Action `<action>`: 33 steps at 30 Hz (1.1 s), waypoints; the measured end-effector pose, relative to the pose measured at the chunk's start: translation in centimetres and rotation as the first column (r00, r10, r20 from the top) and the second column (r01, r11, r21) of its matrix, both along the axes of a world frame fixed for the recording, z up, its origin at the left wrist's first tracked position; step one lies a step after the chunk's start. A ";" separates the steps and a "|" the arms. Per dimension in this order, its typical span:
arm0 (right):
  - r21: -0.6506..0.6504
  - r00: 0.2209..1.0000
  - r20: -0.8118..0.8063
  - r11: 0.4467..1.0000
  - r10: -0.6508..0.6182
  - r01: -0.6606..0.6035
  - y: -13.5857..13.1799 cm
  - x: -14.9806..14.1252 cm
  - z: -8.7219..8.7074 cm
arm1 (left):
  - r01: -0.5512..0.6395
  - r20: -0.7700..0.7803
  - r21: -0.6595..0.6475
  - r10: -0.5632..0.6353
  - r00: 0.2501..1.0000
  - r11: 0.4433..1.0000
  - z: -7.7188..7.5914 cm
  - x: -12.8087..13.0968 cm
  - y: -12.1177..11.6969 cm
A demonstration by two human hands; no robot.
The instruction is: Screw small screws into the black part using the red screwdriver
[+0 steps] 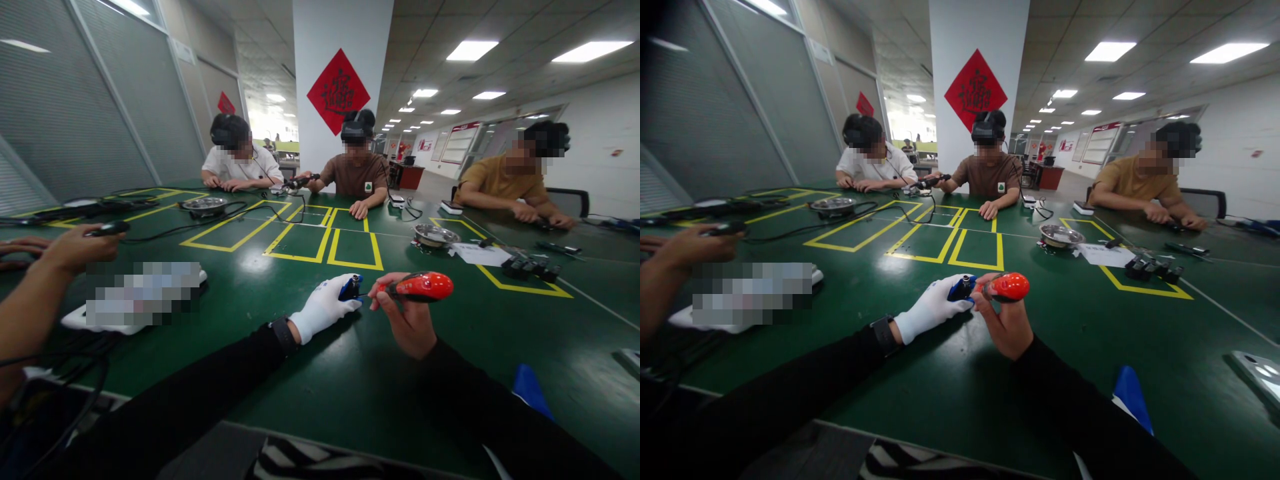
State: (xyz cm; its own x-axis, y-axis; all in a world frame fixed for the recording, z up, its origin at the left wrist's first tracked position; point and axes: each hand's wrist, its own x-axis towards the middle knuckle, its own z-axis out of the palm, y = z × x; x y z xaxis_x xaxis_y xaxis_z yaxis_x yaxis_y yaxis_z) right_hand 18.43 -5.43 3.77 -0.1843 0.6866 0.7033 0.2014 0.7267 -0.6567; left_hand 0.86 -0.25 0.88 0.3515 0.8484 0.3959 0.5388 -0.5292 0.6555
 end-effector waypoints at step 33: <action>0.001 0.998 -0.034 0.999 -0.044 0.044 -0.1 -0.3 0.6 | 0.018 -0.007 0.033 -0.018 1.000 0.999 -0.3 -0.1 0.2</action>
